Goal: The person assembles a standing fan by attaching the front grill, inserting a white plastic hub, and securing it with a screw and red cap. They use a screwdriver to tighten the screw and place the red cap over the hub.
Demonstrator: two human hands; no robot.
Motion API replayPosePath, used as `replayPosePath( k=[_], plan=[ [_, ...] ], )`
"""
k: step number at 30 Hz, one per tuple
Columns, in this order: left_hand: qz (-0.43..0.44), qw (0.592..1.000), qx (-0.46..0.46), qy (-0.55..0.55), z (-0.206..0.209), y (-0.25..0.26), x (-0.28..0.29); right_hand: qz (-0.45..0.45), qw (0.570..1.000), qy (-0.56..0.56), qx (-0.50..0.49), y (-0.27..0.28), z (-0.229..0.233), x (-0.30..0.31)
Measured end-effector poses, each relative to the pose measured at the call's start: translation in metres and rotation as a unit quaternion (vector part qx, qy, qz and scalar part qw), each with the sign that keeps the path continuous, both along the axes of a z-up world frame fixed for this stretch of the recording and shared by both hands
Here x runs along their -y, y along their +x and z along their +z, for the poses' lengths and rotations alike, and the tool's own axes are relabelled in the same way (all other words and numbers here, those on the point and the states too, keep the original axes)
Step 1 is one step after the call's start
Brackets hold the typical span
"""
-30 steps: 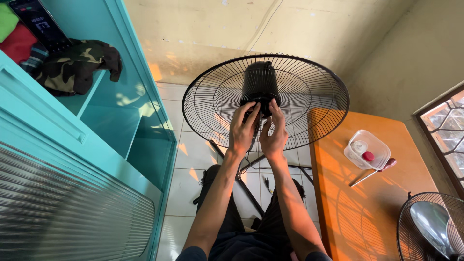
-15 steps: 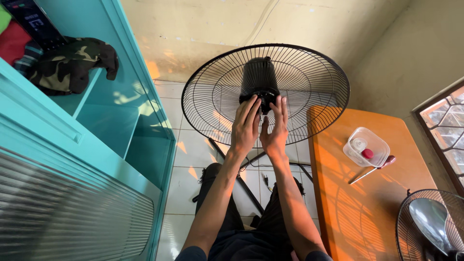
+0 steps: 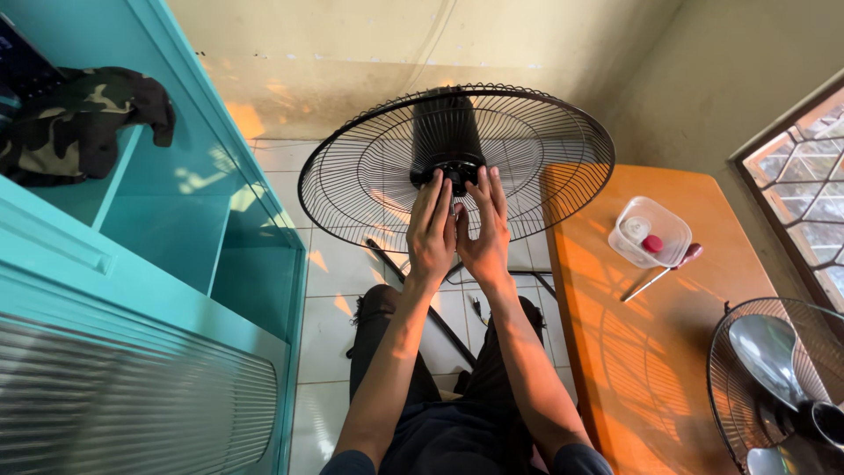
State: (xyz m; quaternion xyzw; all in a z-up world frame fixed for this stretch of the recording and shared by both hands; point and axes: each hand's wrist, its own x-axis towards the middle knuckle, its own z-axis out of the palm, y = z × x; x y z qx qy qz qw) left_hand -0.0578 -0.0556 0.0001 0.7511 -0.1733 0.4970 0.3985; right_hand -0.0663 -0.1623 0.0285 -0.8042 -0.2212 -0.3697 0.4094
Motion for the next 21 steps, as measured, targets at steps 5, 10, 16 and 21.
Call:
replayPosePath(
  k=[5,10,16,21],
  plan=[
    [-0.002,1.0,-0.013,-0.002,-0.002,0.0,0.013,-0.002,1.0,0.01,-0.015,-0.004,0.007,0.007],
    [-0.01,1.0,-0.013,0.003,-0.003,0.0,0.019,0.006,1.0,0.005,-0.018,-0.005,0.014,0.015],
    [-0.026,0.998,-0.056,-0.007,-0.004,-0.005,0.026,0.008,0.999,0.008,-0.036,-0.006,0.017,0.021],
    [-0.034,0.999,-0.023,-0.013,-0.004,-0.009,0.019,0.02,0.999,0.003,-0.031,-0.012,0.015,0.018]
  ],
)
